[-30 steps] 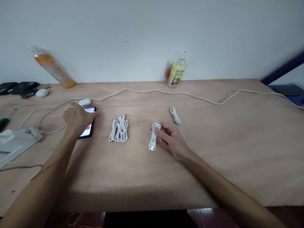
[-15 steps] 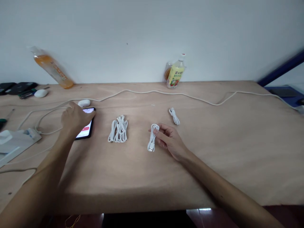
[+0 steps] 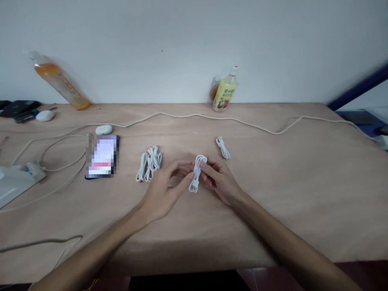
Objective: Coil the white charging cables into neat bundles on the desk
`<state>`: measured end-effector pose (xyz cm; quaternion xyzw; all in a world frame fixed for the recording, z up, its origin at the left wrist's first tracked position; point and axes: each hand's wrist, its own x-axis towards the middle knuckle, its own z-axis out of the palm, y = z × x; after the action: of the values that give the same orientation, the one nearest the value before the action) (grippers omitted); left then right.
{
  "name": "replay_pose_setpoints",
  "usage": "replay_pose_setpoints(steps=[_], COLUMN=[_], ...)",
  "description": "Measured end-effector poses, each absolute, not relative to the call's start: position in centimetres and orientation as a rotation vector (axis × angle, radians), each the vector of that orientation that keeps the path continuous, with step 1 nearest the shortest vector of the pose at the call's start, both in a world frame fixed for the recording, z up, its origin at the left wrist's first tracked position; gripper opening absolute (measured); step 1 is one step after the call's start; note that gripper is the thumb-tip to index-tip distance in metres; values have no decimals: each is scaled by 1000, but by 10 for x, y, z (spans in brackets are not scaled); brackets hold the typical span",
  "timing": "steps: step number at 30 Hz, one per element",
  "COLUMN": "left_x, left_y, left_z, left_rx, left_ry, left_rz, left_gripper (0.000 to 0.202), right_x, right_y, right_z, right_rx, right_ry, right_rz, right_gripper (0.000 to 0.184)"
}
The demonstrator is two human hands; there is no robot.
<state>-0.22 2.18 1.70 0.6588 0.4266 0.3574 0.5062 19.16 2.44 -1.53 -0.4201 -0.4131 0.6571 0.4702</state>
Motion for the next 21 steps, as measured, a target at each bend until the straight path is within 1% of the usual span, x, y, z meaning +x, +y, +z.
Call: replay_pose_setpoints(steps=[3, 6, 9, 12, 15, 17, 19, 21], left_x=[6, 4, 1, 1, 3, 4, 4, 4], left_y=[19, 22, 25, 25, 23, 23, 23, 24], left_z=[1, -9, -13, -15, -18, -20, -20, -19], left_rx=[1344, 1278, 1247, 1221, 1220, 1233, 1230, 1202], left_ry=[923, 849, 827, 872, 888, 878, 879, 881], left_rz=[867, 815, 787, 787, 796, 816, 846, 876], left_gripper=[23, 20, 22, 26, 28, 30, 32, 34], right_x=[191, 191, 192, 193, 187, 176, 165, 156], right_y=[25, 26, 26, 29, 32, 34, 37, 39], right_z=[-14, -15, -15, -11, 2, 15, 26, 32], right_rx=[-1027, -1026, -1050, -1149, -1235, -1245, -1236, -1250], right_ry=[-1028, -1068, -1127, -1169, -1232, -1397, -1610, -1682], right_rz=[1598, 1572, 1521, 1257, 905, 801, 705, 618], right_gripper=[54, 51, 46, 38, 20, 11, 8, 9])
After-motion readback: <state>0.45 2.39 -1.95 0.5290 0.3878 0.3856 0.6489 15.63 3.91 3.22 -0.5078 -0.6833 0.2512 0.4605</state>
